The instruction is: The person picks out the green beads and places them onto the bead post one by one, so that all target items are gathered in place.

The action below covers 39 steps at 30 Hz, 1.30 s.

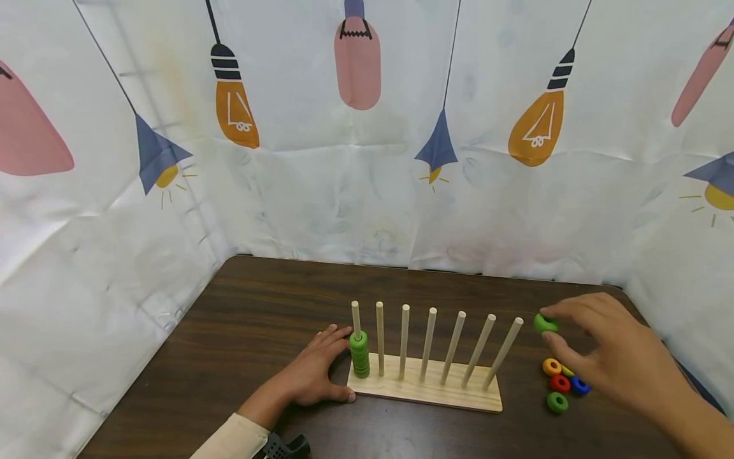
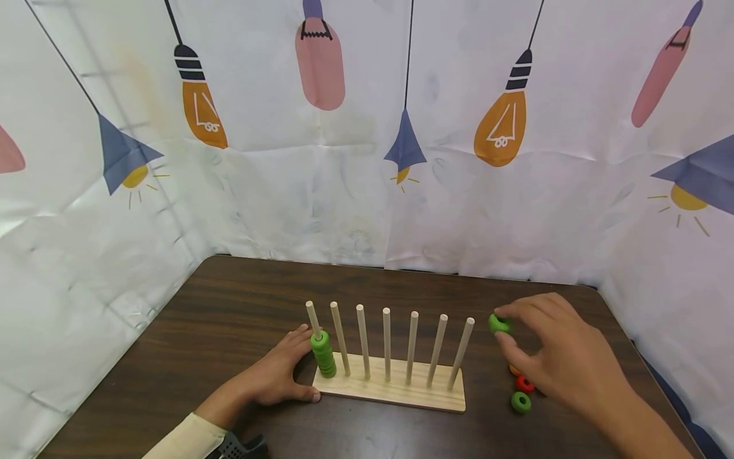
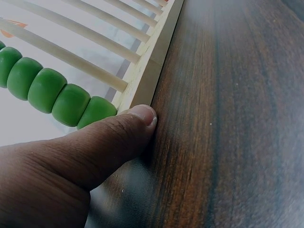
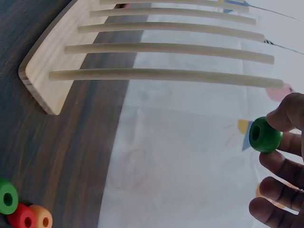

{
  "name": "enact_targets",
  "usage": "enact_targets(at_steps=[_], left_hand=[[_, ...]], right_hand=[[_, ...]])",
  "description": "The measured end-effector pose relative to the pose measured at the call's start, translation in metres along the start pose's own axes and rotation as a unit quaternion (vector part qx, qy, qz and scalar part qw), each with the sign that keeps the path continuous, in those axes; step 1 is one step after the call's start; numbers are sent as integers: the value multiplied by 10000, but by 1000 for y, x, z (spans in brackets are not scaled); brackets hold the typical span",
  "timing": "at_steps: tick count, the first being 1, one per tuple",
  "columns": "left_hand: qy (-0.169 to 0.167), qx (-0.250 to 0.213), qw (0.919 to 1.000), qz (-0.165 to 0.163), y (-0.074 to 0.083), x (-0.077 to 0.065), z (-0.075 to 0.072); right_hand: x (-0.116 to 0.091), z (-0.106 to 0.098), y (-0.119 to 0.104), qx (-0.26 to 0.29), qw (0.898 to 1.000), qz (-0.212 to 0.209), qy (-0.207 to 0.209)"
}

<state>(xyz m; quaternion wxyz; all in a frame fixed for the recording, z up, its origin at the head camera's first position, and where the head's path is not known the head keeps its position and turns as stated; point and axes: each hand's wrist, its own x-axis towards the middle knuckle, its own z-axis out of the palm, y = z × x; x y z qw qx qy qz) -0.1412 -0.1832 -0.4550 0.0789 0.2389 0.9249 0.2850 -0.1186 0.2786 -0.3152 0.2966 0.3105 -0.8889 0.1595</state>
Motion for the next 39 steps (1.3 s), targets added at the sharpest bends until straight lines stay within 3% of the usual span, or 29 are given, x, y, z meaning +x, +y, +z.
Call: enact_targets(at_steps=[39], left_hand=[[-11, 53, 10000, -56, -1, 1, 1]], right_hand=[[38, -13, -30, 185, 9979, -541, 303]])
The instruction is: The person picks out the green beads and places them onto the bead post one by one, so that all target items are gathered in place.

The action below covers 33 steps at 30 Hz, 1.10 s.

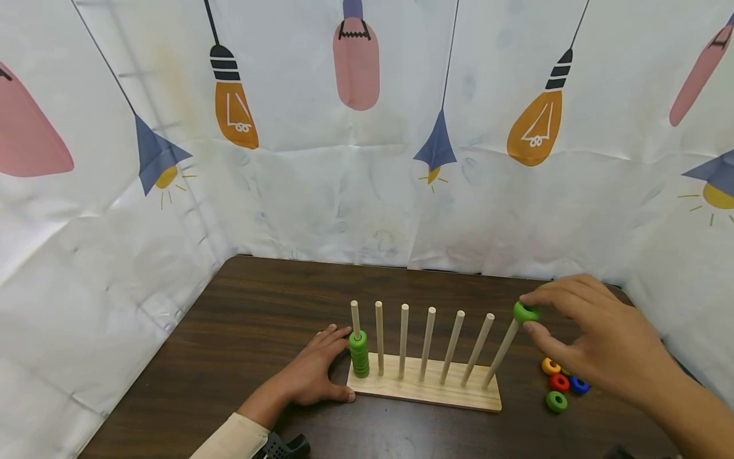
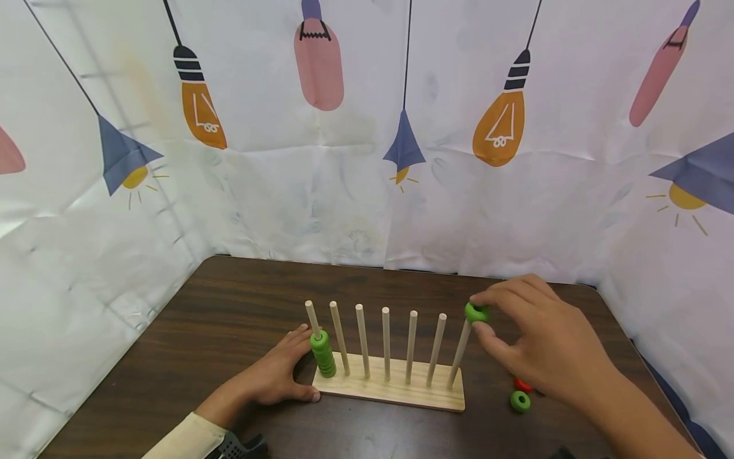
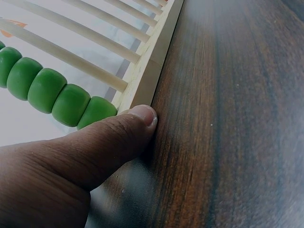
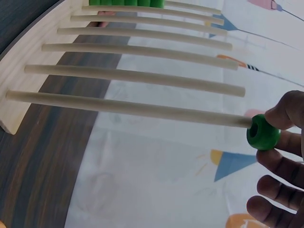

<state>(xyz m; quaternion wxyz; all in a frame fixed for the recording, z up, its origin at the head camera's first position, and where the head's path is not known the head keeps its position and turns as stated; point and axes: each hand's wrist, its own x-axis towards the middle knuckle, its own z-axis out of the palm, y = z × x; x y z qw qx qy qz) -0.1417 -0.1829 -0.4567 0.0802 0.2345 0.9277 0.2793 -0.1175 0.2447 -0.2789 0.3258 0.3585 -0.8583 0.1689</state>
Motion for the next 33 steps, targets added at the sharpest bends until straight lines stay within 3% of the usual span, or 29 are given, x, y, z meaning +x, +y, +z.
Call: enact_targets(at_steps=[9, 19, 33], left_hand=[[-19, 55, 10000, -64, -2, 0, 1], [25, 65, 10000, 5, -1, 0, 1], [43, 34, 10000, 78, -1, 1, 1]], right_hand=[[3, 5, -6, 96, 9999, -123, 75], [10, 7, -14, -84, 9999, -31, -120], [18, 16, -23, 68, 9998, -35, -201]])
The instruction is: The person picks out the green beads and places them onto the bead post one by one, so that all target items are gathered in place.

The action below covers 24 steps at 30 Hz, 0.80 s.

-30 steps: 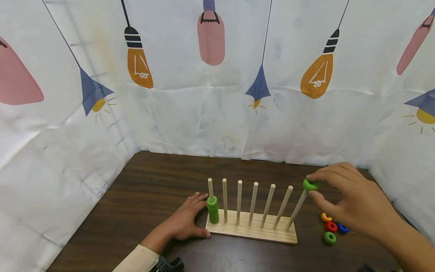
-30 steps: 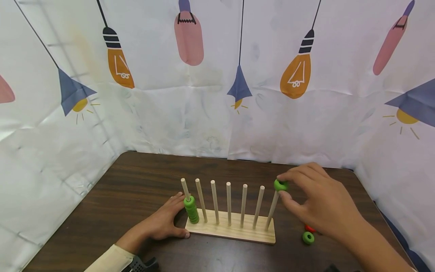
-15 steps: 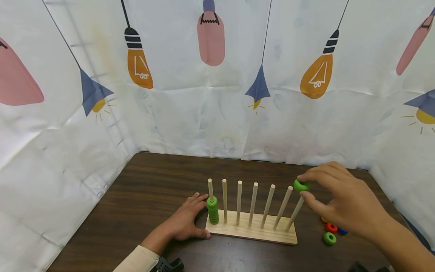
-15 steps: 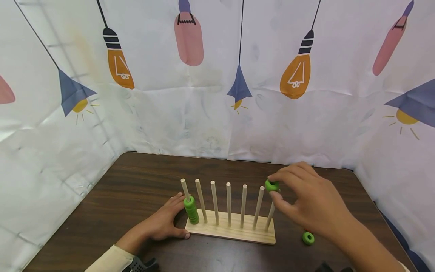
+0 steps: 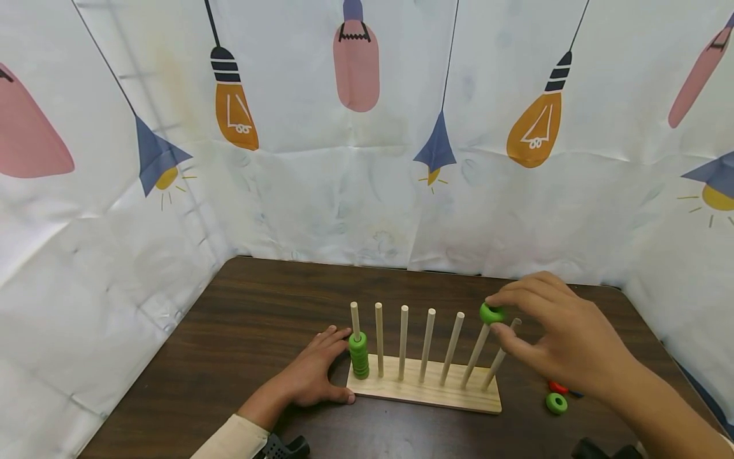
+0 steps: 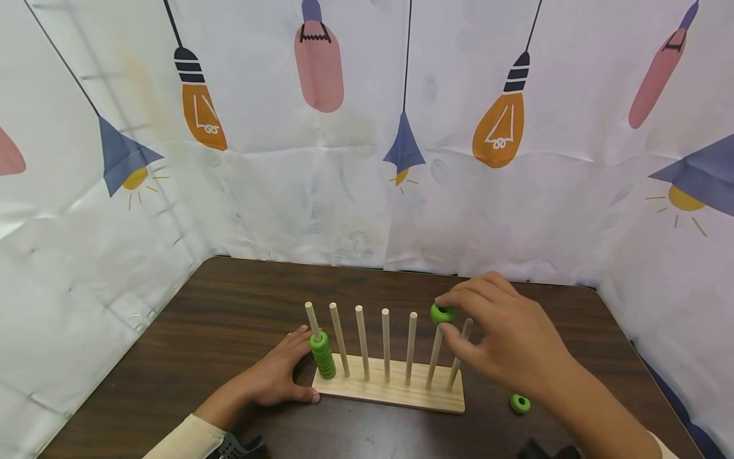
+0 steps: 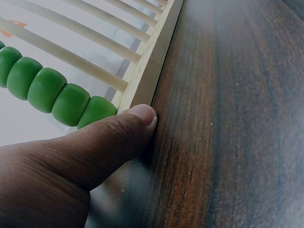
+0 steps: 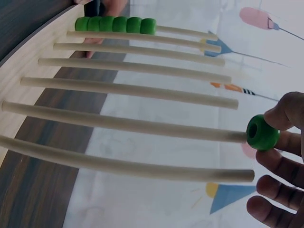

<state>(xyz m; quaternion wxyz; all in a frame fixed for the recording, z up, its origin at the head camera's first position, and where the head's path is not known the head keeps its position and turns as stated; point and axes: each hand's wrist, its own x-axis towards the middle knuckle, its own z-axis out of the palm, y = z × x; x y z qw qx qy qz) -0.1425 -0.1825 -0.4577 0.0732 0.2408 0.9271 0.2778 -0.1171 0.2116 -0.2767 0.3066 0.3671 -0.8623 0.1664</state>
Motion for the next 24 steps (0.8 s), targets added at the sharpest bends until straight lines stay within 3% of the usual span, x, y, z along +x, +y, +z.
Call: enact_targets(at_steps=[24], left_hand=[[6, -30, 10000, 41, 0, -1, -1]], right_hand=[[9, 16, -9, 500, 9984, -235, -131]])
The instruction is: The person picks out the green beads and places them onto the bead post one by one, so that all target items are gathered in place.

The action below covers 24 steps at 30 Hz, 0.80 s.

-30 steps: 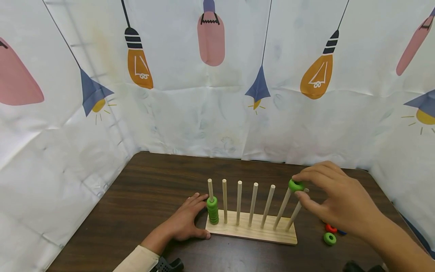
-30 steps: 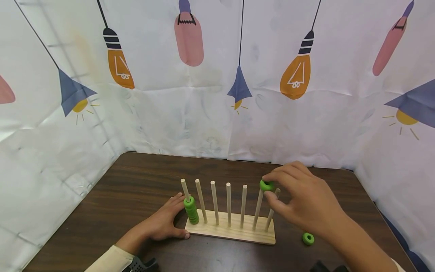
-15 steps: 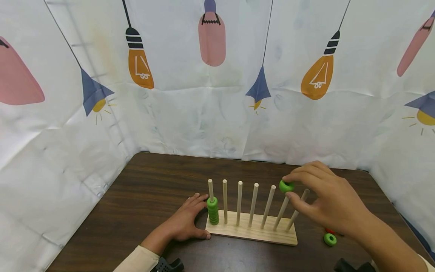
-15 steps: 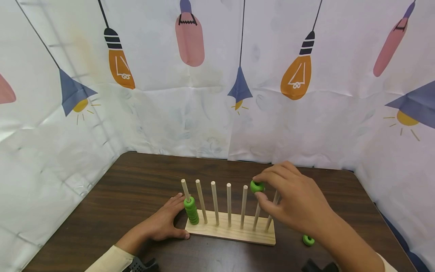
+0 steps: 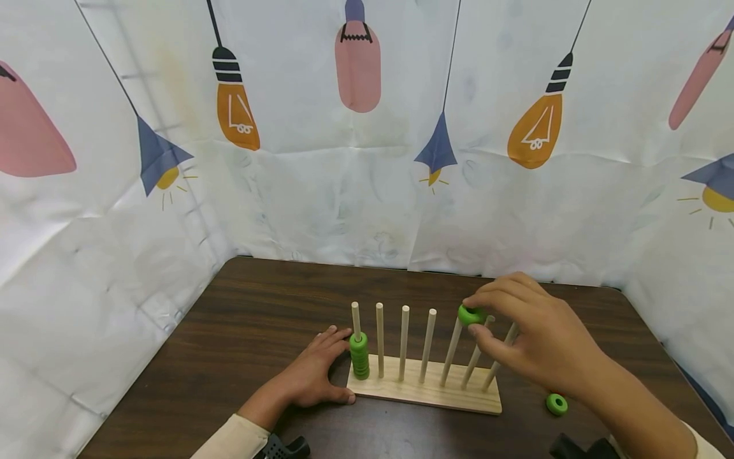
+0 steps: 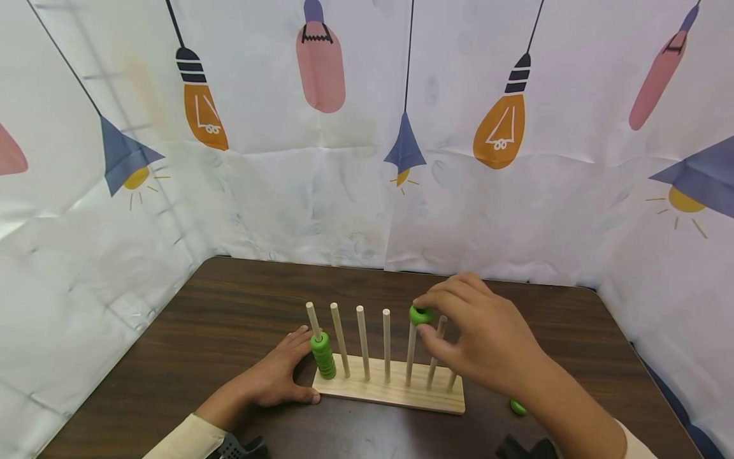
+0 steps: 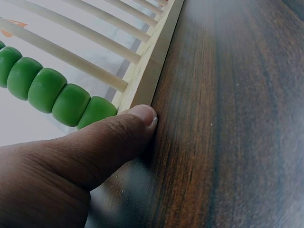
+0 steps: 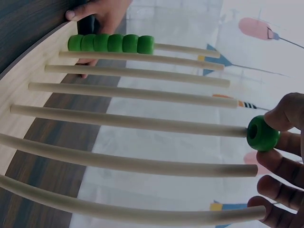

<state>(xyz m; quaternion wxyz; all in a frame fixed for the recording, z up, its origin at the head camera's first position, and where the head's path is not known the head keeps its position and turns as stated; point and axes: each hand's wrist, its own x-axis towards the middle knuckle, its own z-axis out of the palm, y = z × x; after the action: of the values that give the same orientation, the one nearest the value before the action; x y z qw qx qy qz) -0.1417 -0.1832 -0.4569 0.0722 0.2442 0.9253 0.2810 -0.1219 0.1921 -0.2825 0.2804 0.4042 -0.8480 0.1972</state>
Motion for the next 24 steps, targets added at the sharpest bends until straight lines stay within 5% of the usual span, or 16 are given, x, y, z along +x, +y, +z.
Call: enact_targets(at_steps=[24], left_hand=[[-13, 8, 10000, 4, 0, 0, -1]], right_hand=[[16, 15, -3, 259, 9995, -169, 81]])
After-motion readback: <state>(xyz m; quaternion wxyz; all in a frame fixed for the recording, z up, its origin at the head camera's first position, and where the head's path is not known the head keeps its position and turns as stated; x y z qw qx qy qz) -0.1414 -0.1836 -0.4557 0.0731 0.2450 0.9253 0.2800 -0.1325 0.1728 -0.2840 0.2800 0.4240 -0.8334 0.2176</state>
